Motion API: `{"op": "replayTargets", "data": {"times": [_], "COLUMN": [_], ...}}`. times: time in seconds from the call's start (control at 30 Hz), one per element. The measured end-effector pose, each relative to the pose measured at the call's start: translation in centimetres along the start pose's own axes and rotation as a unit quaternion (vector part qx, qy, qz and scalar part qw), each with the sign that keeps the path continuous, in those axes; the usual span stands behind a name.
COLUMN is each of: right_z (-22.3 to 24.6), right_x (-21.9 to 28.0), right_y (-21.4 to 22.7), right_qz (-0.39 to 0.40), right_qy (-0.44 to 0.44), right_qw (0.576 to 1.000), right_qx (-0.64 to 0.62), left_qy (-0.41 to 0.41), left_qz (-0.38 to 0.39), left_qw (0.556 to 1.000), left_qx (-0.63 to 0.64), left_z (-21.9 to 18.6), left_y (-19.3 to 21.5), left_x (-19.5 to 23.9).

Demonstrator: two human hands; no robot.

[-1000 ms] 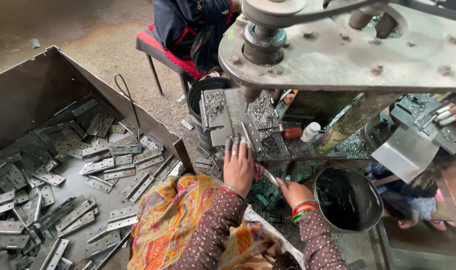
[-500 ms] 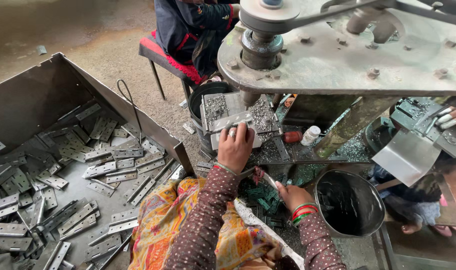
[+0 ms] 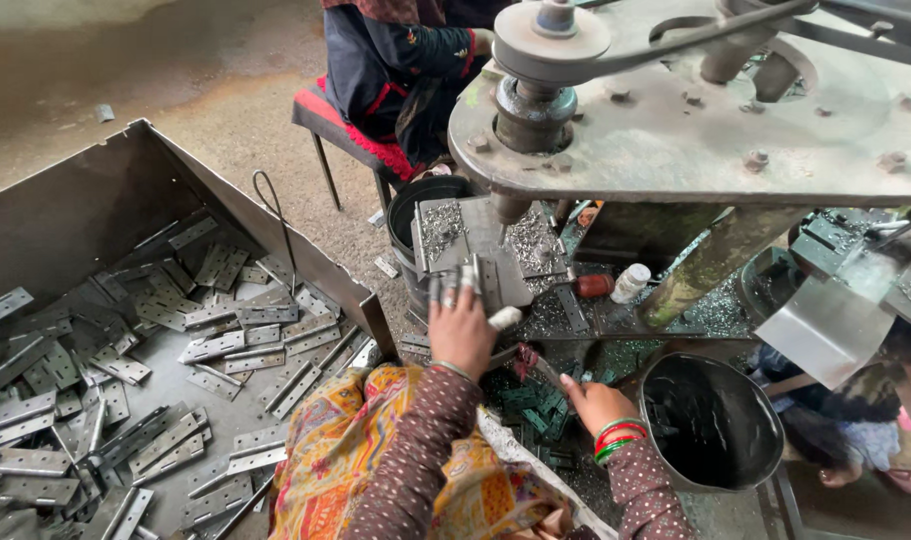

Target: The person processes metal hinges using a drill press in a fabrication shop. They take hinges from a bin on the floor, place them on the machine base to be drilled, and then move the finished pieces aside.

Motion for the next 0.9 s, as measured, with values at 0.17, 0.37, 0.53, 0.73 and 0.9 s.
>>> {"op": "replayTargets", "data": {"times": [0.17,0.37,0.53,0.73,0.9], "right_z": [-0.2,-0.3,-2.6,-4.2,-4.0], "right_x": [-0.1,0.0,-1.8,-3.2,-3.8], "right_y": [-0.2,0.0,-2.8,-8.1,-6.5], "right_qz": [-0.005,-0.013,-0.029,-0.093,-0.016], "right_qy": [0.006,0.003,-0.016,0.068,0.031], "right_qw": [1.000,1.000,0.999,0.993,0.999], "right_qx": [0.003,0.005,0.012,-0.039,-0.025], "left_qy": [-0.033,0.011,0.009,0.013,-0.008], "left_qz": [-0.014,-0.011,-0.020,0.024,-0.012], "left_qw": [0.997,1.000,1.000,0.996,0.999], "left_qx": [0.070,0.023,0.014,0.089,0.040], "left_z": [-3.7,-3.0,-2.8,-2.0,-2.0], "left_y": [-1.4,-2.7,-3.4,-3.1,-3.2], "left_x": [0.9,-3.8,-4.3,-3.6,-3.9]}}
Point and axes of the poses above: each hand's wrist, its own x-axis away from the middle knuckle, its own y-axis out of the back of the hand, z = x × y, the point moved 8 cm from there along -x, towards the middle knuckle, and after that the axes turned 4 degrees about z, right-handed, at the moved point
